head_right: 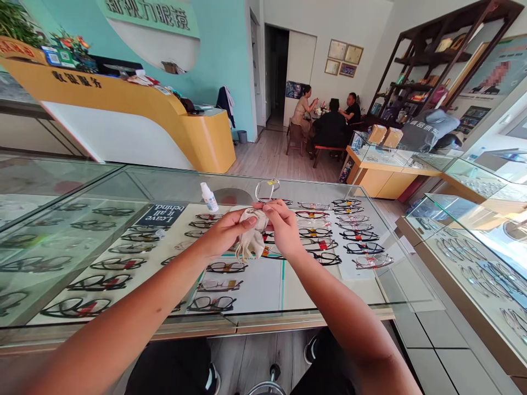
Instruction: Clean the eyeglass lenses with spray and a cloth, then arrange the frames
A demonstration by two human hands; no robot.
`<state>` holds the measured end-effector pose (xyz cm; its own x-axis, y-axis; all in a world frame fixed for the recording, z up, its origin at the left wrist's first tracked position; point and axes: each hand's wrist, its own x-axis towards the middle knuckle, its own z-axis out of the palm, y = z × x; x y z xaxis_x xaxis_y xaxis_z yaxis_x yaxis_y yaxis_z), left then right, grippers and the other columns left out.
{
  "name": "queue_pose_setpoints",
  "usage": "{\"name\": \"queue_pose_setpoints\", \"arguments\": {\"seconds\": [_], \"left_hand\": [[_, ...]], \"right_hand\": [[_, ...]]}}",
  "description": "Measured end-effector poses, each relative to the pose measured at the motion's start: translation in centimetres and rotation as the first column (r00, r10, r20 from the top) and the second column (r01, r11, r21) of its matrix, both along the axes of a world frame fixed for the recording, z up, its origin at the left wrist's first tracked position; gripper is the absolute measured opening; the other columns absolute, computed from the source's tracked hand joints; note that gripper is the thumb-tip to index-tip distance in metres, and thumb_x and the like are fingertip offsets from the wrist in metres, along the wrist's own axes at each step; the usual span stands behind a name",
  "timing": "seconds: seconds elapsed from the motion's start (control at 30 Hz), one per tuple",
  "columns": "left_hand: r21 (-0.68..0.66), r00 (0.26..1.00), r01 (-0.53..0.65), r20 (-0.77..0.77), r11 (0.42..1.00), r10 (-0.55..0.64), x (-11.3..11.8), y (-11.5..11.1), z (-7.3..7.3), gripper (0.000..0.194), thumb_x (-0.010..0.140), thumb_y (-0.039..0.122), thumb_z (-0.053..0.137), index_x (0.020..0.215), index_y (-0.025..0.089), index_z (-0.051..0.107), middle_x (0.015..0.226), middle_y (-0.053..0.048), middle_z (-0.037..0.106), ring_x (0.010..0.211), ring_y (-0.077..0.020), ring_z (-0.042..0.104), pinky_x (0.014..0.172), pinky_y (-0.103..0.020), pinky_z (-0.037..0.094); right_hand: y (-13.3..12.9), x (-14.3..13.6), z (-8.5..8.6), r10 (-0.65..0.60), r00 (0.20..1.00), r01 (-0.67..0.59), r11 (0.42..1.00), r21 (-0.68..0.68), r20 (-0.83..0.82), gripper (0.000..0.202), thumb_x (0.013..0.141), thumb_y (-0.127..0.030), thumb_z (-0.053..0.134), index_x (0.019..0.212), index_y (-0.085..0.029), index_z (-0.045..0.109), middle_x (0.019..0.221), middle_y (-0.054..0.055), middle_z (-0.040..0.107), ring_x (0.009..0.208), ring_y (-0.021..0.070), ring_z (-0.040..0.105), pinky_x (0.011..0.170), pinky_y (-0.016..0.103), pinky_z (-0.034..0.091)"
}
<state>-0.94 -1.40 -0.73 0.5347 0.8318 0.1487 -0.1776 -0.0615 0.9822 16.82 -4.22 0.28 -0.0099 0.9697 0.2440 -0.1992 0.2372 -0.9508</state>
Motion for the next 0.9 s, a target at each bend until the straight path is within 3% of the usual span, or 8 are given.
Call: {"name": "queue_pose_setpoints", "arguments": {"seconds": [0.13, 0.4, 0.5, 0.67, 0.83, 0.9], "left_hand": [[0.001, 0.996, 0.080, 0.032, 0.997, -0.080, -0.1, -0.1, 0.4, 0.053, 0.088, 0.051, 0.092, 0.123, 0.015, 0.076, 0.108, -0.012, 0.085, 0.089, -0.0238, 0.080, 0.079, -0.032, 0.064], [-0.003, 1.000, 0.008, 0.016, 1.000, -0.008, 0.2, -0.5, 0.7, 0.054, 0.079, 0.048, 0.098, 0.119, 0.016, 0.079, 0.101, -0.008, 0.084, 0.085, -0.0217, 0.079, 0.078, -0.032, 0.064], [-0.007, 0.998, -0.043, 0.034, 0.999, 0.043, 0.4, -0.4, 0.6, 0.054, 0.075, 0.046, 0.101, 0.115, 0.018, 0.079, 0.094, -0.005, 0.082, 0.080, -0.0196, 0.077, 0.077, -0.031, 0.063], [0.039, 0.986, -0.161, 0.041, 0.986, 0.159, 0.4, -0.1, 0.0, 0.052, 0.078, 0.054, 0.098, 0.109, 0.018, 0.078, 0.085, -0.001, 0.078, 0.076, -0.0169, 0.072, 0.070, -0.027, 0.058], [0.046, 0.971, -0.238, 0.040, 0.970, 0.237, 0.4, -0.2, -0.4, 0.056, 0.083, 0.067, 0.090, 0.105, 0.017, 0.076, 0.070, 0.002, 0.070, 0.066, -0.0155, 0.067, 0.064, -0.027, 0.054], [0.038, 0.974, -0.227, 0.023, 0.973, 0.227, 0.3, 0.0, -0.5, 0.062, 0.084, 0.072, 0.087, 0.112, 0.017, 0.077, 0.073, 0.000, 0.074, 0.066, -0.0178, 0.069, 0.064, -0.029, 0.055]], "right_hand": [[0.0, 0.0, 0.2, -0.006, 1.000, 0.006, 1.000, -0.010, 0.004, 0.035, 0.092, -0.056, 0.074, 0.096, -0.026, 0.091, 0.110, 0.006, 0.057, 0.088, 0.0171, 0.056, 0.059, 0.023, 0.049], [0.1, -0.4, 0.3, -0.016, 1.000, 0.017, 0.999, 0.033, -0.023, 0.033, 0.090, -0.054, 0.075, 0.088, -0.024, 0.089, 0.096, 0.004, 0.052, 0.077, 0.0153, 0.046, 0.053, 0.025, 0.041], [0.2, -0.5, -0.2, 0.012, 1.000, -0.013, 0.994, 0.110, 0.015, 0.034, 0.094, -0.057, 0.074, 0.097, -0.027, 0.090, 0.091, 0.003, 0.047, 0.077, 0.0161, 0.047, 0.056, 0.027, 0.044], [0.0, -0.9, -1.2, 0.010, 0.992, -0.034, 0.981, 0.189, 0.128, 0.034, 0.101, -0.054, 0.070, 0.122, -0.033, 0.087, 0.102, 0.003, 0.052, 0.076, 0.0148, 0.053, 0.068, 0.033, 0.054], [-0.5, -0.9, -0.9, 0.023, 0.985, -0.067, 0.963, 0.259, 0.170, 0.030, 0.101, -0.049, 0.072, 0.085, -0.026, 0.082, 0.097, 0.002, 0.050, 0.078, 0.0153, 0.056, 0.067, 0.032, 0.054], [-0.4, -0.8, -0.7, 0.030, 0.990, -0.065, 0.965, 0.254, 0.141, 0.031, 0.100, -0.048, 0.073, 0.080, -0.025, 0.080, 0.096, 0.002, 0.050, 0.075, 0.0146, 0.054, 0.065, 0.032, 0.054]]}}
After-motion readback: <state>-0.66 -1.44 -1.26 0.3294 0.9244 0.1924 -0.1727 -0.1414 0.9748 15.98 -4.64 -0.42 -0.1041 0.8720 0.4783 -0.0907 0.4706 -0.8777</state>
